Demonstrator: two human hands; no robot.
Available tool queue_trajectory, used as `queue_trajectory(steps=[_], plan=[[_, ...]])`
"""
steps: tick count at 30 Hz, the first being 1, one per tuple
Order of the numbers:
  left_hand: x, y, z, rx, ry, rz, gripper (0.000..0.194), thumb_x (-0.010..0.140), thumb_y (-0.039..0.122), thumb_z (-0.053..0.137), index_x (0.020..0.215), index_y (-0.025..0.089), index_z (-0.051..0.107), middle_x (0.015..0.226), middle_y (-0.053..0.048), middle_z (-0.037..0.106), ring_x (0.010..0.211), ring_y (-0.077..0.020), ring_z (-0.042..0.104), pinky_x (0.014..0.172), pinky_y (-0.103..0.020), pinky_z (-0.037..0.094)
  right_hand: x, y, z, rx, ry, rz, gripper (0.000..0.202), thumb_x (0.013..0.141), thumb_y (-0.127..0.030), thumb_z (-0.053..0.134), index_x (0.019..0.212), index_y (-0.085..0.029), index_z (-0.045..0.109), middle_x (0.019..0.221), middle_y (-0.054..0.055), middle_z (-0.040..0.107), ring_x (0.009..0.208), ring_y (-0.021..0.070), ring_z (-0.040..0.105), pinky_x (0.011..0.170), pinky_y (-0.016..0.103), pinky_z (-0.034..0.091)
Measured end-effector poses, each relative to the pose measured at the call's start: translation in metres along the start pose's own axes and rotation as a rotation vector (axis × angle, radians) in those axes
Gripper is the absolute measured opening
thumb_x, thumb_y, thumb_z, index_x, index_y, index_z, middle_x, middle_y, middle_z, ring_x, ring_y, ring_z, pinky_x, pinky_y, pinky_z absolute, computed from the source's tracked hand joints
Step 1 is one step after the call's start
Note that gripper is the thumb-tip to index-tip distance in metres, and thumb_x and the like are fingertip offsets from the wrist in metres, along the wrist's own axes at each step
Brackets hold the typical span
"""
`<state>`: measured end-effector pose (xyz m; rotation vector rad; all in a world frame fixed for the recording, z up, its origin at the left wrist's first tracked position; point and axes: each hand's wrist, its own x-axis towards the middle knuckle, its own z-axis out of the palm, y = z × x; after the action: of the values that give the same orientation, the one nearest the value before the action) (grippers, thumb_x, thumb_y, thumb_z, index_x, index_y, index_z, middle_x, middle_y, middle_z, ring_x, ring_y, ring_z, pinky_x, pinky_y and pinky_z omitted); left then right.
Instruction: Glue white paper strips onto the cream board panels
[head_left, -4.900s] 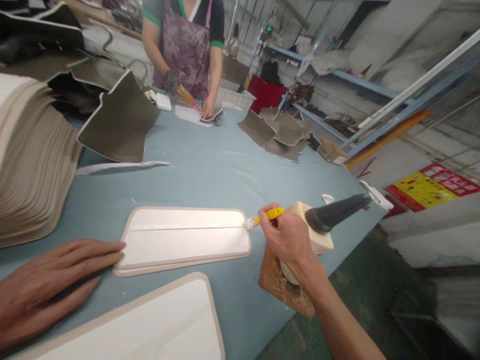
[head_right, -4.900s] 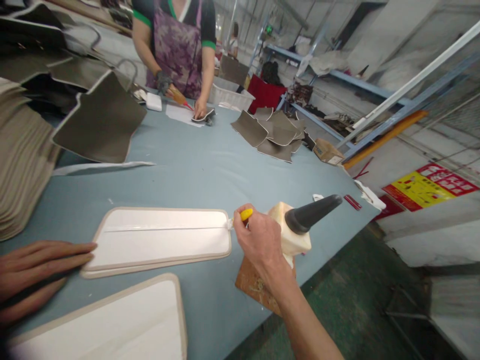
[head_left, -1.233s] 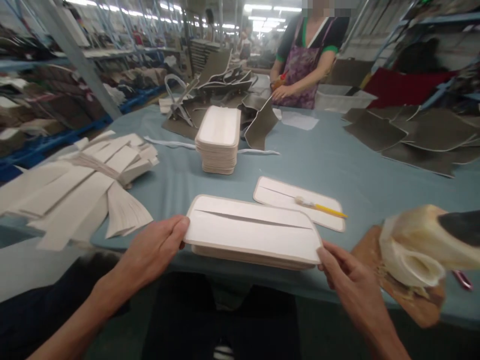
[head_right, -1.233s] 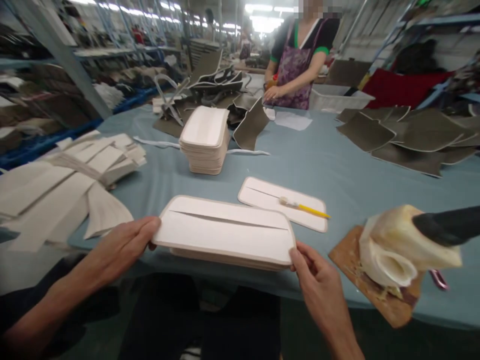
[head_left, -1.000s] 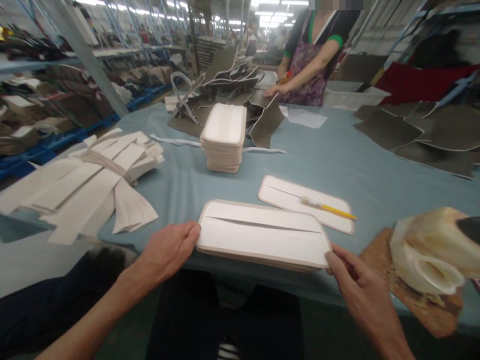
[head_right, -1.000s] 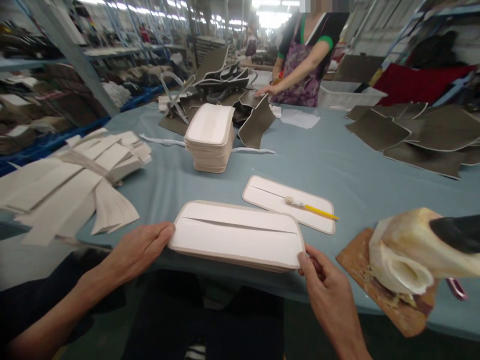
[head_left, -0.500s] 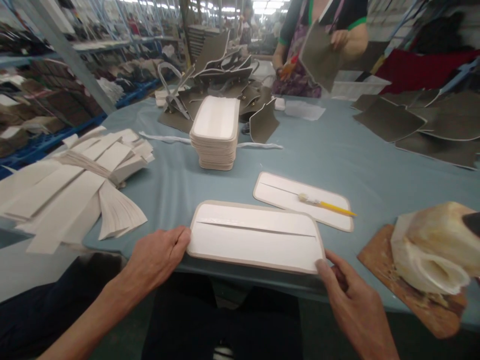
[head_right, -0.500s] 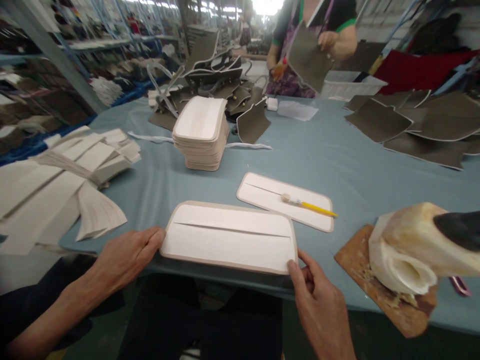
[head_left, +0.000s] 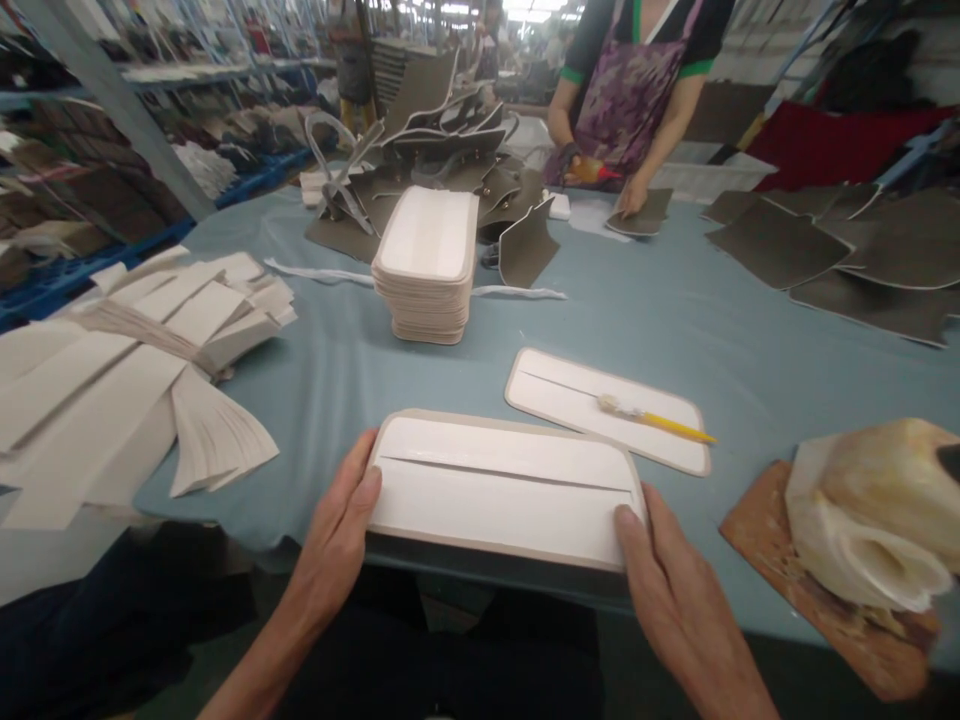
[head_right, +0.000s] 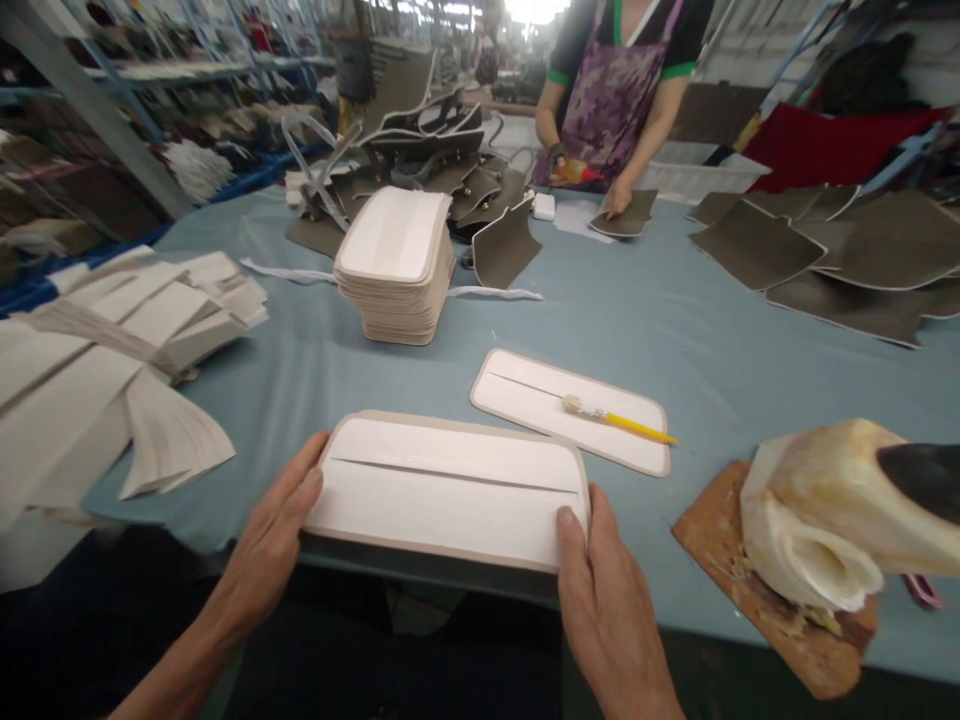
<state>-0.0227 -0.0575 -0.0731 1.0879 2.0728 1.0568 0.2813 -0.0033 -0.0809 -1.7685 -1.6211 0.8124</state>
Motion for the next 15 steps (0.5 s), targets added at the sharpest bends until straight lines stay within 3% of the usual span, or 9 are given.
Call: queue_trajectory(steps=[4, 9, 12, 15], plan=[[-0.003, -0.002, 0.003, -0.012, 0.044, -0.028, 0.079, 0.096, 0.067, 0.036, 0.156, 0.017, 0.043, 0.166, -0.004, 0.038, 0.156, -0.0240, 0.032, 0.132, -0.043, 0.016, -0.006, -0.005, 0.007, -0.003, -0.009, 0.095, 0.083, 0.097, -0.071, 0.039, 0.151, -0.010, 0.049, 0.153, 0.022, 0.054, 0.144, 0.0378, 0.048, 0.119, 0.054, 0.039], [-0.002, -0.005, 0.004, -0.013, 0.052, -0.048, 0.077, 0.095, 0.064, 0.039, 0.155, 0.015, 0.044, 0.165, -0.004, 0.040, 0.155, -0.0237, 0.034, 0.132, -0.042, 0.017, -0.007, -0.003, 0.007, 0.018, -0.026, 0.114, 0.088, 0.095, -0.072, 0.044, 0.154, -0.007, 0.046, 0.155, 0.022, 0.051, 0.146, 0.0365, 0.045, 0.124, 0.053, 0.031], [-0.001, -0.005, 0.006, -0.033, 0.070, -0.059, 0.076, 0.094, 0.064, 0.040, 0.154, 0.017, 0.045, 0.164, -0.004, 0.041, 0.155, -0.0248, 0.035, 0.132, -0.043, 0.018, -0.009, 0.004, 0.008, 0.039, -0.030, 0.112, 0.084, 0.097, -0.069, 0.046, 0.156, -0.010, 0.044, 0.155, 0.021, 0.051, 0.147, 0.0354, 0.045, 0.126, 0.054, 0.027], [0.000, -0.004, 0.005, -0.038, 0.065, -0.070, 0.078, 0.093, 0.066, 0.040, 0.155, 0.018, 0.045, 0.165, -0.004, 0.041, 0.155, -0.0260, 0.034, 0.132, -0.044, 0.019, -0.014, 0.018, 0.012, 0.013, -0.009, 0.082, 0.083, 0.097, -0.068, 0.050, 0.159, -0.014, 0.041, 0.156, 0.019, 0.051, 0.146, 0.0348, 0.047, 0.124, 0.053, 0.032]])
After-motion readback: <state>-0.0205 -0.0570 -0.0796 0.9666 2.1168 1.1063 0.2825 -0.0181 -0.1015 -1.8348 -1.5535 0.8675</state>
